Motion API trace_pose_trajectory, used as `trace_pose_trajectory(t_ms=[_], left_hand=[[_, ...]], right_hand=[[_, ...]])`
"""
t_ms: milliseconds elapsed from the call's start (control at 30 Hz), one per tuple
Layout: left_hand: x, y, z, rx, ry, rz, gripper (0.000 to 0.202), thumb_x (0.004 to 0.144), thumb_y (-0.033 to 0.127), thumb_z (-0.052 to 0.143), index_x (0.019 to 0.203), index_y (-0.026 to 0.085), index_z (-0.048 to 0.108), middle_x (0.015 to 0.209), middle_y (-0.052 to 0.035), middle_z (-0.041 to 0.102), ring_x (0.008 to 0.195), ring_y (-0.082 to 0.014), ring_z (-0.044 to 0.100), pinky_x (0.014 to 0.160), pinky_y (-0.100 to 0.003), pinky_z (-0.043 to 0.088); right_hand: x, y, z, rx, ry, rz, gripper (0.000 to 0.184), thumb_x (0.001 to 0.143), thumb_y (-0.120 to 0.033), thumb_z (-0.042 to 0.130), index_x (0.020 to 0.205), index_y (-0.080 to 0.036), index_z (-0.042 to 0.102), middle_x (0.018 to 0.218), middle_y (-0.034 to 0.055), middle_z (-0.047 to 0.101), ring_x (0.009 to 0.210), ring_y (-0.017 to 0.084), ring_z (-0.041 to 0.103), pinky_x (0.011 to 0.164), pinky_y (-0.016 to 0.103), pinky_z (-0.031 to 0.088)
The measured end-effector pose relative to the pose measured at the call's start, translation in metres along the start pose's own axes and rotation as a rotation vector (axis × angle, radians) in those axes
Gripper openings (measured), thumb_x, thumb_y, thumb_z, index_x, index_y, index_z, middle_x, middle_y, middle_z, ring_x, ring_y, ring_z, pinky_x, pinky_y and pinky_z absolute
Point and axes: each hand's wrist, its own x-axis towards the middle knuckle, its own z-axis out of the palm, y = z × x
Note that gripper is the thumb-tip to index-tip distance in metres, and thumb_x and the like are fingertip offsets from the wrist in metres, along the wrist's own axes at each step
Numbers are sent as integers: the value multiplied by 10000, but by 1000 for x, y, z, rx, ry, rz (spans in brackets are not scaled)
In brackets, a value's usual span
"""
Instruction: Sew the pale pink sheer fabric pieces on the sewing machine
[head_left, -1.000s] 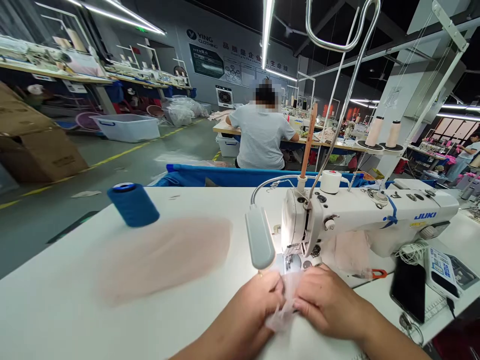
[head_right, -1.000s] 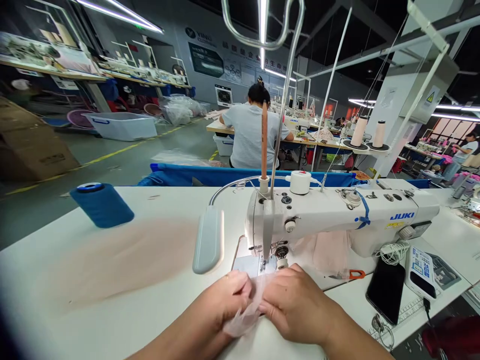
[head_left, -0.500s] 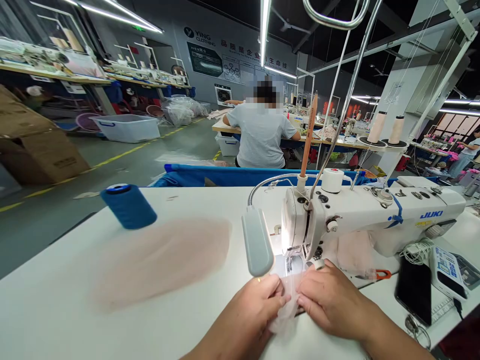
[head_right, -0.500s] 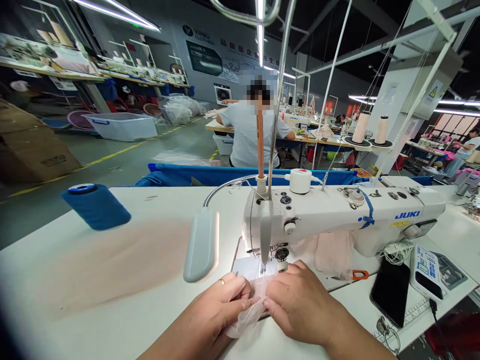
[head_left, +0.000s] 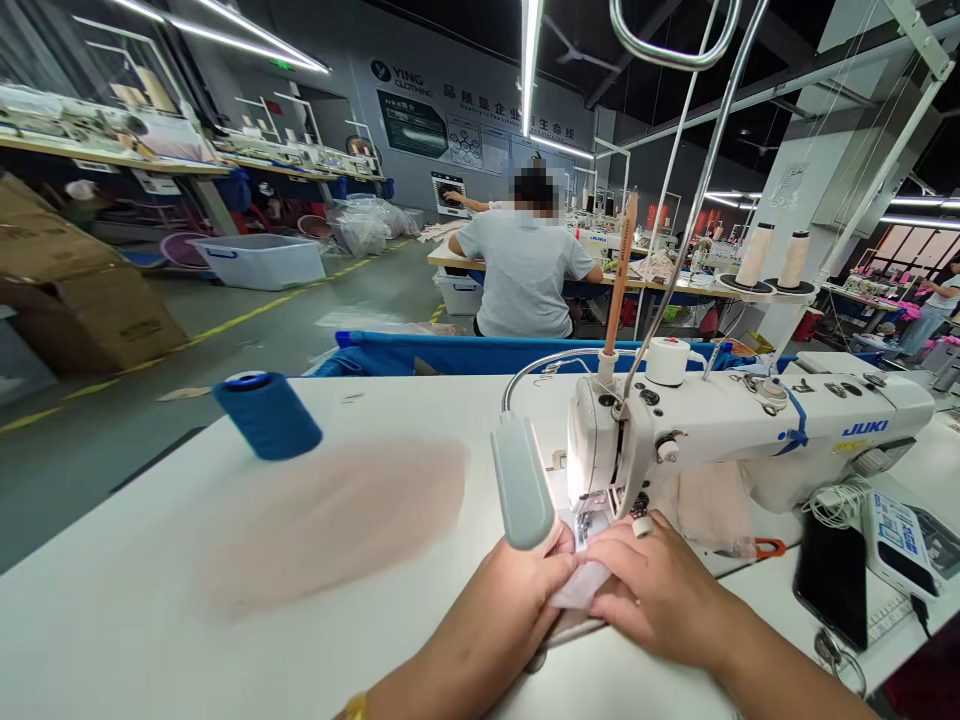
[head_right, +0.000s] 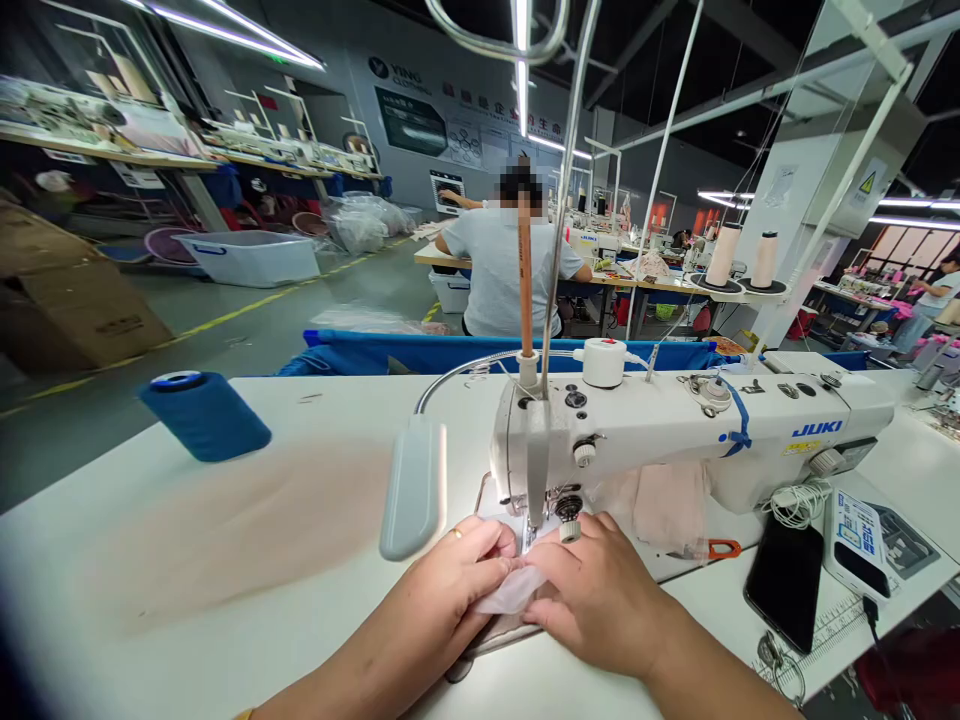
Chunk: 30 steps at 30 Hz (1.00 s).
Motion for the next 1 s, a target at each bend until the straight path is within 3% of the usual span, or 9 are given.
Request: trace_pose_trajectory(t_ms=[133, 267, 367, 500, 700, 867, 1000], left_hand=[[0, -6, 2, -187, -56, -152, 423, 1109, 263, 404, 824, 256, 716, 793, -20, 649, 775, -218, 595, 748, -303, 504], [1, -10, 2, -274, -96, -272, 471, 1130, 355, 410, 755, 257, 678, 799, -13, 668, 826, -219, 624, 826, -314, 538], [4, -11, 0, -279, -115, -289, 457, 1129, 367, 414, 809, 263, 723, 839, -18, 692, 873, -227, 644, 819, -312, 537], [3, -9, -3, -201, -99, -202, 450, 1113, 283, 394, 798, 257, 714, 806, -27, 664, 851, -233, 623, 785, -318, 526], [-19, -2, 2, 3, -61, 93, 373, 1061, 113, 416, 874, 236, 715, 963, -67, 730, 861, -240, 637, 762, -373, 452], [-31, -2, 7, 92, -51, 172, 323, 1107, 134, 439, 1002, 261, 717, 950, -33, 774, 831, -227, 660, 786, -388, 444], [-26, -6, 6, 141, 5, 190, 374, 1002, 27, 434, 1005, 259, 727, 969, -36, 794, 761, -225, 650, 754, -392, 438]], right_hand=[[4, -3, 4, 5, 113, -7, 100, 1032, -155, 602, 989, -226, 656, 959, 61, 746, 910, 260, 631, 841, 372, 464], [8, -7, 1, 93, 230, 75, 203, 1103, -195, 507, 978, -234, 662, 869, 46, 700, 832, 238, 606, 791, 338, 476], [10, -9, -3, 119, 235, 102, 248, 1132, -215, 473, 971, -242, 660, 847, 37, 691, 816, 231, 606, 796, 335, 487], [7, -7, -5, 101, 180, 63, 242, 1126, -222, 465, 954, -247, 633, 842, 35, 693, 814, 236, 607, 782, 351, 476], [-3, -11, -14, -37, -65, -114, 195, 1044, -193, 595, 862, -244, 548, 912, 13, 726, 869, 218, 622, 814, 369, 424], [-5, -15, -17, -119, -95, -96, 211, 1020, -167, 610, 836, -242, 540, 903, 8, 713, 851, 215, 585, 814, 376, 405], [-3, -11, -14, -134, -90, -60, 164, 996, -145, 621, 875, -246, 576, 920, 17, 724, 856, 232, 585, 833, 386, 421]])
